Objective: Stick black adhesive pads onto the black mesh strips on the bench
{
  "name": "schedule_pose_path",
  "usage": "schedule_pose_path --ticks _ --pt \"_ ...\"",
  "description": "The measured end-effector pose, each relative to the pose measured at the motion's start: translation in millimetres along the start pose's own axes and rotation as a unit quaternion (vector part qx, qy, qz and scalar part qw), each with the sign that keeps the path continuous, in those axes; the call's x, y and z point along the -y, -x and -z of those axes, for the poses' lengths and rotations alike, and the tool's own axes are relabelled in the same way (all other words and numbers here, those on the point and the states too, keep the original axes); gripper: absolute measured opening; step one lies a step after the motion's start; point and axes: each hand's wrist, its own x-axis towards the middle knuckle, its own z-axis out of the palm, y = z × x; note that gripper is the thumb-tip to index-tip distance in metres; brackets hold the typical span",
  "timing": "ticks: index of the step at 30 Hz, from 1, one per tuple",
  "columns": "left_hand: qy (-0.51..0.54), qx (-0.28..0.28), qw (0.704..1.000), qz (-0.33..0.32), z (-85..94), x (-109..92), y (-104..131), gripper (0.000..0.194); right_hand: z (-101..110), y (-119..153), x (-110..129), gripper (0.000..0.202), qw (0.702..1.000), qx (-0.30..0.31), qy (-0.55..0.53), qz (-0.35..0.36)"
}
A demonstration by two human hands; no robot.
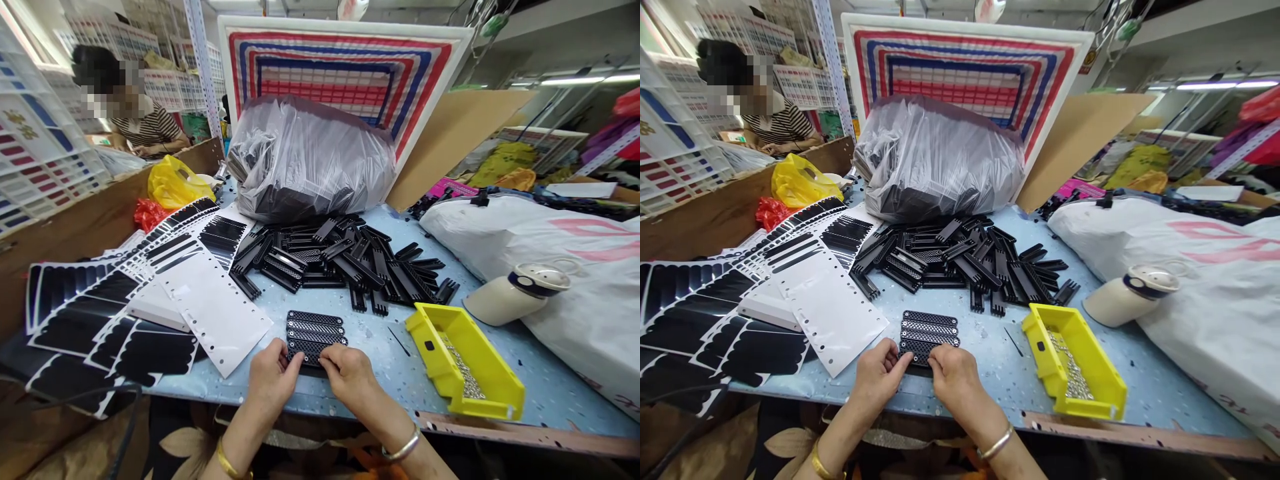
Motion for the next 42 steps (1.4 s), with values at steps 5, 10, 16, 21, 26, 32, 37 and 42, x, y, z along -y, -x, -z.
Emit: schedule_pose_path --ticks 5,10,16,21,26,32,37,42 --pt "-0.017 0.011 1.000 0.005 0.4 -0.4 -1.2 0.028 2.0 1.5 -4.8 0.025 0.998 -0.036 -0.048 0.011" --pt "-0.063 0.014 0.998 0.020 -0.3 -1.7 -2.3 0.027 2.4 -4.3 1.9 0.021 0.998 0.014 -0.057 -0.031" --pt "-0.092 0.018 0.995 0.020 1.2 -6.7 -3.8 0.029 13.2 -3.5 -11.4 0.013 0.989 0.017 -0.107 -0.103" --pt "-0.112 0.014 0.993 0.026 1.2 -7.6 -3.0 0.027 23.2 2.5 -35.3 0.009 0.956 0.016 -0.217 -0.196" --pt "-0.113 0.017 0.993 0.031 0.8 -6.7 -2.6 0.026 28.1 4.5 -41.7 0.020 0.909 0.064 -0.332 -0.243" --pt "-0.109 0.027 0.993 0.040 1.5 -8.6 -4.1 0.027 33.3 7.1 -37.6 0.031 0.882 0.080 -0.388 -0.254" --pt "-0.095 0.040 0.994 0.033 3.2 -7.6 -3.6 0.024 29.9 10.8 -35.0 0.036 0.871 0.059 -0.410 -0.263" --pt "-0.092 0.048 0.994 0.040 3.7 -10.6 -6.0 0.027 23.2 10.7 -36.4 0.033 0.873 0.051 -0.404 -0.267"
